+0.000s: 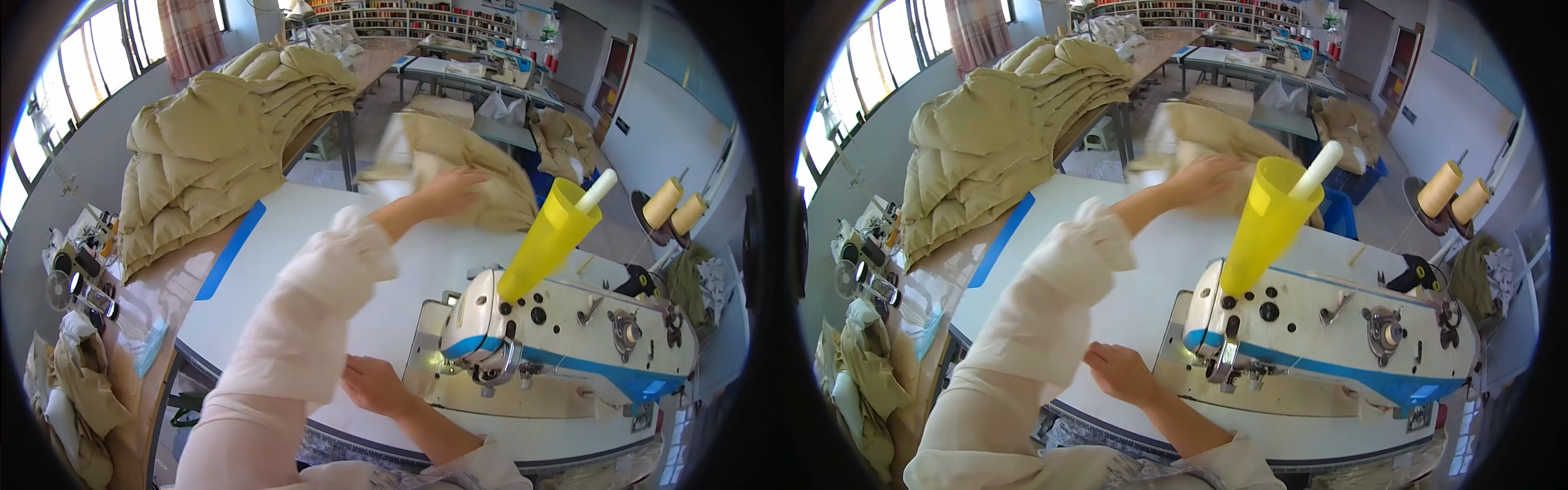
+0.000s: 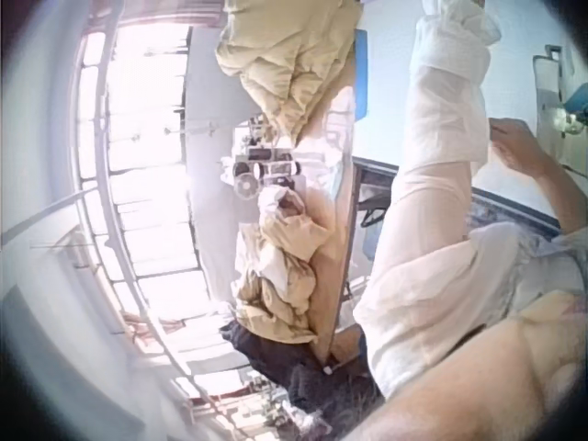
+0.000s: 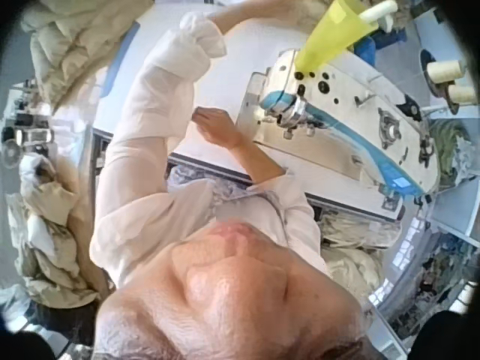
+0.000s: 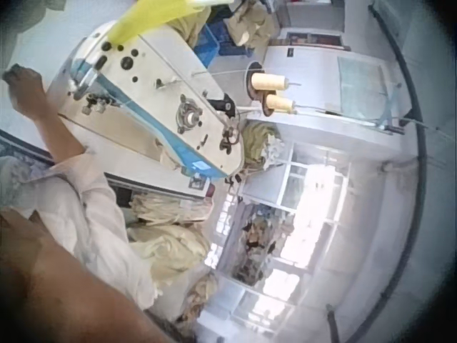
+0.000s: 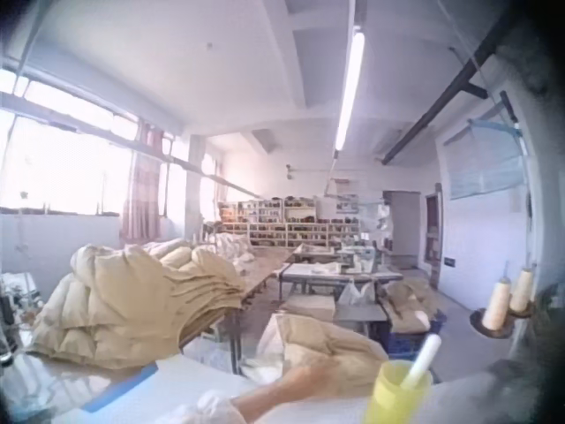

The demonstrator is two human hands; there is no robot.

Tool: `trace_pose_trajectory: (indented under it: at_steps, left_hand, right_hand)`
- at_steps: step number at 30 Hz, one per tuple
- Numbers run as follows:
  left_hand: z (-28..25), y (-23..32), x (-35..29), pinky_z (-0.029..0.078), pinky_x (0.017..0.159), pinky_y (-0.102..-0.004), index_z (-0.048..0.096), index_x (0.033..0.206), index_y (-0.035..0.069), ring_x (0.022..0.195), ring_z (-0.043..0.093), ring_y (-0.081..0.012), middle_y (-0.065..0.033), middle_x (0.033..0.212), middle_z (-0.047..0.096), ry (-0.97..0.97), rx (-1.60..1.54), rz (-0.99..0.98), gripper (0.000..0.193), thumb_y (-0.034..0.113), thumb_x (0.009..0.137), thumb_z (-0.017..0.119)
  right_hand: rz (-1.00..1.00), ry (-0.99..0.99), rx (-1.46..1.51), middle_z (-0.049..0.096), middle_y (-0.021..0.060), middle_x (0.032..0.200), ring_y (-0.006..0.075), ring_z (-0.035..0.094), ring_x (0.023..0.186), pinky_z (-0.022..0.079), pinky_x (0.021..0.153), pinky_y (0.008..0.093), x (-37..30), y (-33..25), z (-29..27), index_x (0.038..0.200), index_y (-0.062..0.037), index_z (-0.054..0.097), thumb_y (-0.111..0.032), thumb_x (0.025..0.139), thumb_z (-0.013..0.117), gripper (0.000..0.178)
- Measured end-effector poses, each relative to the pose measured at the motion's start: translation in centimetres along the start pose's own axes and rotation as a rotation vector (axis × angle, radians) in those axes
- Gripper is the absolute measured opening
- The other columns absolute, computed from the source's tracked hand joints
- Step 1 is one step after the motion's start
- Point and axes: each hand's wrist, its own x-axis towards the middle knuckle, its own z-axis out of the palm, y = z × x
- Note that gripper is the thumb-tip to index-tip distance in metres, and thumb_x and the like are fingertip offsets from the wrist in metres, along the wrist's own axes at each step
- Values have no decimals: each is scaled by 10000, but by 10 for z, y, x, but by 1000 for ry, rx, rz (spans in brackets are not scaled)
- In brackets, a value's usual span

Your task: The person sews a beige puffer jacket using a sewing machine, then turns the jacket inside out and zips it closed. The jacket is placed on a stack of similar jackets.

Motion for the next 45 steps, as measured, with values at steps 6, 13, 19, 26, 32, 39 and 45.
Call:
trace_pose_trajectory:
  at_steps: [6,13,19,26,32,39,45]
  left_hand:
    - [-74,-7,-206,272,1199,-478,612,1320,158,1360,452,-283,-50,1378,588,-94,311,-184,394,99,930,616]
    - [-216,-34,-414,315,1151,-481,602,1335,148,1318,471,-305,-85,1357,587,-43,591,-575,428,79,913,602]
    - [-280,-62,-475,347,1130,-467,526,1420,154,1336,445,-335,-100,1450,507,174,631,-824,488,133,935,576]
    - [-318,-105,-434,326,1168,-436,527,1442,211,1451,311,-338,-100,1601,308,214,1008,-646,554,100,903,597]
    - [-324,-136,-333,215,1223,-441,699,1248,234,1512,203,-293,-48,1644,229,-8,1082,-759,328,213,971,526]
    - [-358,-197,-309,416,1069,-419,740,1158,173,1229,557,-263,-80,1381,572,164,1139,-935,314,243,942,522]
    - [-446,-142,-344,483,785,-298,751,1074,59,865,645,-140,-51,971,736,681,405,-715,313,256,1004,519]
  right_hand:
    - [79,-3,12,636,58,916,256,642,754,538,672,370,5,-1,-7,1209,-124,666,16,807,608,429]
    - [212,-26,102,650,79,891,243,630,701,519,615,344,13,-7,2,1105,-109,709,56,808,569,367]
    - [412,58,197,688,72,939,136,644,631,517,563,257,9,-9,2,1081,-72,732,84,860,510,350]
    - [564,89,263,676,112,957,136,669,652,522,571,236,12,-8,0,1060,-18,723,114,881,456,348]
    - [680,106,323,665,108,942,124,647,641,497,576,221,16,-10,-5,1037,-6,723,124,878,439,350]
    - [706,83,364,665,94,934,113,649,643,489,563,221,17,-7,-7,1062,-30,720,110,881,456,349]
    - [639,78,415,659,90,947,107,636,625,483,564,230,17,-3,-1,1075,-31,714,101,889,452,348]
